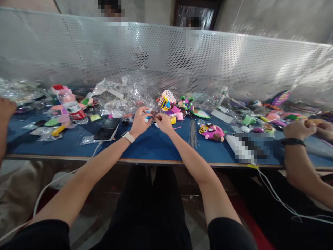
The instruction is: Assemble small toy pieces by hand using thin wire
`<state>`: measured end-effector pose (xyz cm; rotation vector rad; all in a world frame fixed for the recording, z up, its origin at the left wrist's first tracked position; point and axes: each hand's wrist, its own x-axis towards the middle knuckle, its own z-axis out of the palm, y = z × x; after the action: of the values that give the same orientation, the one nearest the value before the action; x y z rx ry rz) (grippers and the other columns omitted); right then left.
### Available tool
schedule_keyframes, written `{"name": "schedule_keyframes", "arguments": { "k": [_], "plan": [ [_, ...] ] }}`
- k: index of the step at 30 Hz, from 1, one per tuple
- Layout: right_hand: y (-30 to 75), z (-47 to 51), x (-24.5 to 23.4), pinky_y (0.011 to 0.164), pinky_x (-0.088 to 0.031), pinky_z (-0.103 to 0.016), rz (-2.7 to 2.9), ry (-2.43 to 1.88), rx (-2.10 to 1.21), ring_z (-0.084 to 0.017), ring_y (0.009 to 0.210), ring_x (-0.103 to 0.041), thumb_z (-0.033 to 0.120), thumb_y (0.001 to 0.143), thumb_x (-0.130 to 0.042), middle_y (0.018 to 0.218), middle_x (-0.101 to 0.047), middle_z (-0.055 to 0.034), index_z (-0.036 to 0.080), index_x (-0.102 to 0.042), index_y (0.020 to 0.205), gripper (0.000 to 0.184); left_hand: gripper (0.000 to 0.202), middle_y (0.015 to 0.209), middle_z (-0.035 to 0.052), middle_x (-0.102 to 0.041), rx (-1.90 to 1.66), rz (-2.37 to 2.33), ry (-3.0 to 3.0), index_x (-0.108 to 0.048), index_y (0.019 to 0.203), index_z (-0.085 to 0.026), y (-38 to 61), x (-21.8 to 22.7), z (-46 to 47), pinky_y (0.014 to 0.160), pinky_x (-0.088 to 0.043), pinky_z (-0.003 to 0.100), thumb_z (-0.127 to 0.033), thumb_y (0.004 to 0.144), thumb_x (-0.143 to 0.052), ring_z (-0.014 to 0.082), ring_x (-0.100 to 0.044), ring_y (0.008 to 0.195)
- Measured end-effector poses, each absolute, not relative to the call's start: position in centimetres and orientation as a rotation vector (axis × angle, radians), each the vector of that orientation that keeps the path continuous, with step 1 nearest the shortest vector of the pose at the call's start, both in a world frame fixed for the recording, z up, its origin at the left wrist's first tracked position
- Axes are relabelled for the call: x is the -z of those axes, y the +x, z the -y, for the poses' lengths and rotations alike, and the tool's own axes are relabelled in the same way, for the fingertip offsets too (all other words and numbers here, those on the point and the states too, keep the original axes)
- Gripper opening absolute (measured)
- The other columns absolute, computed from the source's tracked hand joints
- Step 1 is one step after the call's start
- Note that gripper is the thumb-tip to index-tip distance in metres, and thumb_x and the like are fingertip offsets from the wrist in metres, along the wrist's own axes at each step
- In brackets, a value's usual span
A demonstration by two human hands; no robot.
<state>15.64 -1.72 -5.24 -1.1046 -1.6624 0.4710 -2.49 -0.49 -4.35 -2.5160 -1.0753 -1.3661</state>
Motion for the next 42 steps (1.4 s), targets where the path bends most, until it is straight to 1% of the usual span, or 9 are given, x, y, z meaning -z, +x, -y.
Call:
{"name": "schedule_keyframes", "arguments": {
  "k": [6, 10, 18, 24, 26, 29, 32, 37, 42],
  "plan": [
    [15.2, 2.3, 5.3, 0.061, -0.033, -0.029, 1.659, -1.121, -0.382, -0.015, 0.061, -0.045, 0.023, 0.089, -0.057, 0.064, -0.046, 0.0044, 0.024, -0.050, 0.076, 0.014, 0.014, 0.140, 0.0126, -0.061, 1.300, 1.062, -2.512, -0.080, 0.099, -0.020, -2.0, 4.3, 1.1, 0.111, -0.051, 0.055, -0.017, 0.097, -0.067, 0.0323, -0.058, 0.122],
    [15.4, 2.5, 5.2, 0.063, -0.033, -0.029, 1.755, -1.092, -0.311, -0.015, 0.060, -0.042, 0.025, 0.093, -0.053, 0.063, -0.041, 0.0057, 0.024, -0.049, 0.079, 0.014, 0.015, 0.138, 0.0130, -0.061, 1.347, 1.046, -2.583, -0.079, 0.097, -0.019, -2.0, 4.6, 0.5, 0.114, -0.048, 0.055, -0.018, 0.099, -0.064, 0.0301, -0.059, 0.119],
    [17.8, 2.7, 4.1, 0.073, -0.039, -0.032, 2.161, -1.003, 0.035, -0.022, 0.079, -0.058, 0.023, 0.101, -0.050, 0.087, -0.065, -0.0067, 0.022, -0.056, 0.091, 0.012, 0.010, 0.129, 0.0130, -0.060, 1.578, 1.004, -2.969, -0.073, 0.091, -0.018, -2.1, 5.7, -1.8, 0.118, -0.046, 0.049, -0.024, 0.097, -0.068, 0.0276, -0.059, 0.128],
    [17.3, 2.8, 4.2, 0.078, -0.042, -0.033, 2.235, -1.025, 0.078, -0.024, 0.089, -0.064, 0.024, 0.108, -0.044, 0.099, -0.071, -0.0102, 0.021, -0.060, 0.099, 0.019, 0.027, 0.107, 0.0090, -0.068, 1.580, 1.235, -3.417, -0.074, 0.086, -0.019, -3.0, 5.4, -2.5, 0.096, -0.055, 0.044, -0.044, 0.095, -0.067, 0.0247, -0.065, 0.101],
    [16.5, 2.6, 4.5, 0.077, -0.043, -0.033, 2.152, -1.092, 0.009, -0.024, 0.085, -0.064, 0.023, 0.106, -0.047, 0.095, -0.072, -0.0093, 0.021, -0.061, 0.097, 0.017, 0.023, 0.113, 0.0105, -0.068, 1.570, 1.252, -3.307, -0.075, 0.088, -0.018, -3.3, 5.3, -2.4, 0.096, -0.056, 0.044, -0.040, 0.093, -0.069, 0.0255, -0.066, 0.105],
    [15.5, 2.5, 4.9, 0.075, -0.043, -0.033, 1.973, -1.240, -0.104, -0.025, 0.082, -0.065, 0.020, 0.102, -0.051, 0.090, -0.072, -0.0081, 0.021, -0.063, 0.094, 0.014, 0.012, 0.128, 0.0149, -0.064, 1.491, 1.064, -2.973, -0.075, 0.092, -0.017, -3.3, 5.3, -1.8, 0.112, -0.052, 0.049, -0.028, 0.090, -0.072, 0.0296, -0.063, 0.124],
    [15.0, 2.3, 5.2, 0.075, -0.044, -0.033, 1.845, -1.360, -0.198, -0.025, 0.080, -0.065, 0.017, 0.098, -0.053, 0.088, -0.073, -0.0072, 0.021, -0.065, 0.093, 0.013, 0.011, 0.134, 0.0177, -0.061, 1.307, 0.970, -2.744, -0.076, 0.099, -0.015, -2.9, 5.1, -0.8, 0.121, -0.047, 0.052, -0.018, 0.091, -0.069, 0.0325, -0.058, 0.133],
    [14.8, 2.3, 5.3, 0.072, -0.044, -0.032, 1.770, -1.429, -0.256, -0.024, 0.079, -0.065, 0.016, 0.095, -0.054, 0.087, -0.074, -0.0064, 0.021, -0.066, 0.090, 0.013, 0.014, 0.144, 0.0172, -0.061, 1.072, 1.037, -2.591, -0.079, 0.100, -0.017, -2.5, 4.3, 1.2, 0.120, -0.044, 0.059, -0.019, 0.096, -0.065, 0.0372, -0.053, 0.137],
    [15.1, 2.2, 5.4, 0.073, -0.044, -0.032, 1.823, -1.389, -0.168, -0.024, 0.078, -0.064, 0.016, 0.095, -0.052, 0.086, -0.073, -0.0071, 0.021, -0.066, 0.095, 0.015, 0.015, 0.148, 0.0147, -0.060, 1.072, 1.094, -2.578, -0.080, 0.097, -0.018, -2.4, 3.9, 1.6, 0.120, -0.042, 0.059, -0.020, 0.098, -0.065, 0.0379, -0.049, 0.138]
  ]
}}
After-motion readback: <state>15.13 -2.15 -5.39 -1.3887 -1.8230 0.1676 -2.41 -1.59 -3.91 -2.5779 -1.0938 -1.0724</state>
